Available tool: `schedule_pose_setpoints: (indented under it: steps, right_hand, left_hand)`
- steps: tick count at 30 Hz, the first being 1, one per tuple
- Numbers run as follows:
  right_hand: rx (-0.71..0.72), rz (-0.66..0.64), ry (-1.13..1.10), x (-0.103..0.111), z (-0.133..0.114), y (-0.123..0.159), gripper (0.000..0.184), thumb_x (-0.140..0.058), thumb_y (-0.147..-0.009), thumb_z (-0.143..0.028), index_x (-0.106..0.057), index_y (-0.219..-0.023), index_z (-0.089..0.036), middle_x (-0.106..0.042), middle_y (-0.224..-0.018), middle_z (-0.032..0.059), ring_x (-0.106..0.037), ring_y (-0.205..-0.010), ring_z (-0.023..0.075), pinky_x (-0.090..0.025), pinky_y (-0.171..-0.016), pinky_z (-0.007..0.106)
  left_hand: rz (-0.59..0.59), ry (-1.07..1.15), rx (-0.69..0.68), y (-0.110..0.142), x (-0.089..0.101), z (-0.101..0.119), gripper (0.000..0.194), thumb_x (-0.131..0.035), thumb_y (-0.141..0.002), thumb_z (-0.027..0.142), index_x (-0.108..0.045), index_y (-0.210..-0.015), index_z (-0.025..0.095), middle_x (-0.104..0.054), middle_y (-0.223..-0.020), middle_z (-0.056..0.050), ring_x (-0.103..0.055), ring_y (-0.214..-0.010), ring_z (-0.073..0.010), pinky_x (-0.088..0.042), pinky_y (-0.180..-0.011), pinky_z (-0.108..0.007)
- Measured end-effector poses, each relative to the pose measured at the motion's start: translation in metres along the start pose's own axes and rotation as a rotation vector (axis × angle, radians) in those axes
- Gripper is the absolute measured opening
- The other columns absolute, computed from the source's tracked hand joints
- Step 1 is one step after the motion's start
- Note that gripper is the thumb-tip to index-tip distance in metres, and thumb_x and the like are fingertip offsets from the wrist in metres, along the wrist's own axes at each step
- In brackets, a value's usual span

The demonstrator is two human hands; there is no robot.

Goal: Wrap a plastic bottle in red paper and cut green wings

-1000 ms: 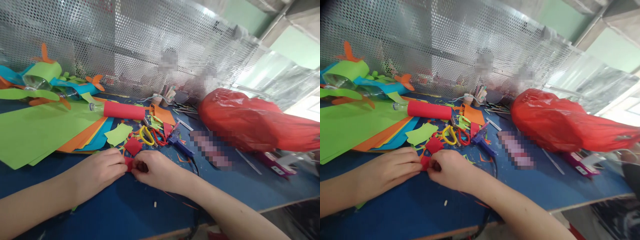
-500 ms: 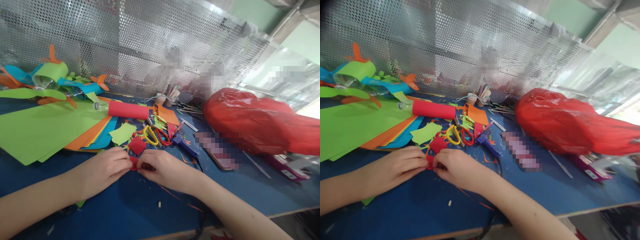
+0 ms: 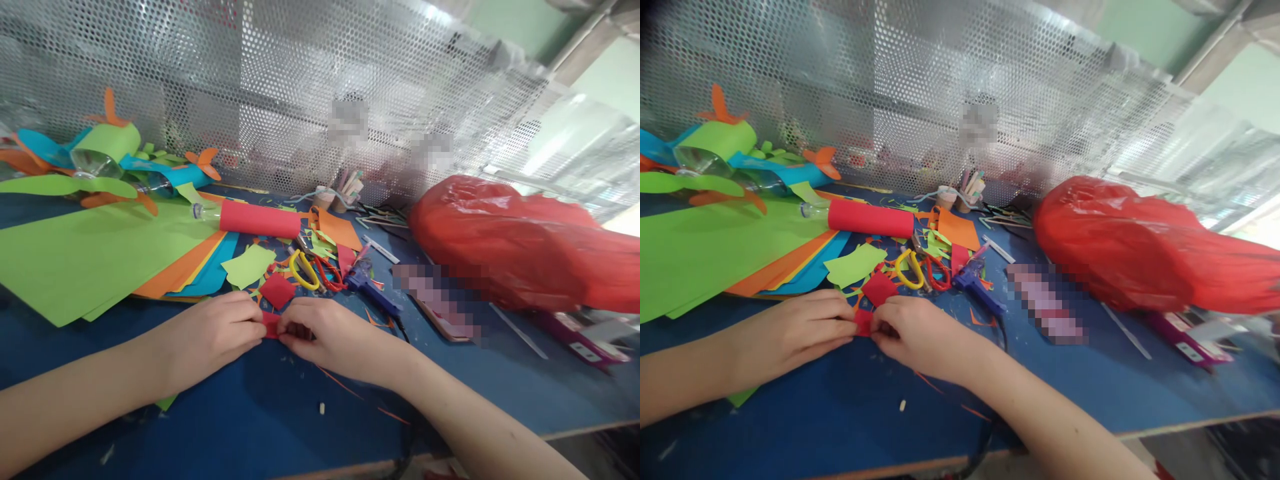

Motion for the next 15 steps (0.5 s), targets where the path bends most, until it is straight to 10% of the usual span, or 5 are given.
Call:
schedule_pose_setpoints:
  steps: [15]
  right_hand:
    - [-0.051, 0.01, 0.027, -0.0057, 0.0029, -0.0016, 0.007, -0.057, -0.086, -0.015, -0.064, -0.086, -0.015, -0.066, -0.083, 0.0039, -0.059, -0.073, 0.0142, -0.044, -0.068, 0.024]
  left_hand:
    - [-0.032, -0.115, 0.001, -0.0038, 0.0018, 0.0025, 0.029, -0.034, -0.097, 0.013, -0.063, -0.101, 0.015, -0.064, -0.091, -0.007, -0.058, -0.086, -0.0193, -0.05, -0.08, -0.033]
Point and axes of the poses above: each hand's wrist, its own y-axis away from the middle knuckle, its own x-axis out of the back of the hand, z = x × y, the point moved 2 cm from there along -y, towards the middle knuckle
